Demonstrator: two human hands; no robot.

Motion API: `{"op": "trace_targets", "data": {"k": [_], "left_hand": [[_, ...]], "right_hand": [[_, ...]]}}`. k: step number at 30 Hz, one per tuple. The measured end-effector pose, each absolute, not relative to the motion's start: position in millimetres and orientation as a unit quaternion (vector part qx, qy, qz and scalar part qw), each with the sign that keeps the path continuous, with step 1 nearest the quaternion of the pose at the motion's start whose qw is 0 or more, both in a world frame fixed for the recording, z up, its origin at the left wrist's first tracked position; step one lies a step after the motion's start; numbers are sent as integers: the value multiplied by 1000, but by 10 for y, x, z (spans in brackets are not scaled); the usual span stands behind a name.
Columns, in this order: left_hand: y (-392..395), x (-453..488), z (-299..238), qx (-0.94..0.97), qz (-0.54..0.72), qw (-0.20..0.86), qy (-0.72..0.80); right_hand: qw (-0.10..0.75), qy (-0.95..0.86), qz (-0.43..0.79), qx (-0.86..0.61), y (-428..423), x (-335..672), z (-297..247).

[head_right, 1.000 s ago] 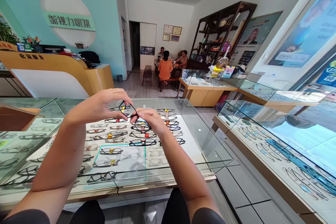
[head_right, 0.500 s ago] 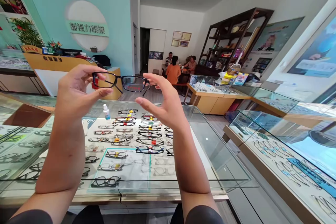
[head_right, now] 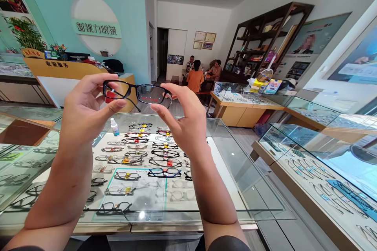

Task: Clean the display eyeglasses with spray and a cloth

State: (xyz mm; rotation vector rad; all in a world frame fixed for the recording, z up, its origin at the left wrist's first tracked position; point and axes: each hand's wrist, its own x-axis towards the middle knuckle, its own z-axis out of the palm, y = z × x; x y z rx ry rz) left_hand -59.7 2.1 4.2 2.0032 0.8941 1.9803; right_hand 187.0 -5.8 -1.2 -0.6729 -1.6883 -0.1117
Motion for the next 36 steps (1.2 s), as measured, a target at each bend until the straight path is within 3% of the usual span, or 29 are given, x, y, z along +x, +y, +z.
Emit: {"op": "trace_targets", "data": {"k": [36], "left_hand": [[209, -608, -23, 648, 648, 144, 373]], "right_hand": [[639, -696, -38, -326, -66, 1858, -34]]}}
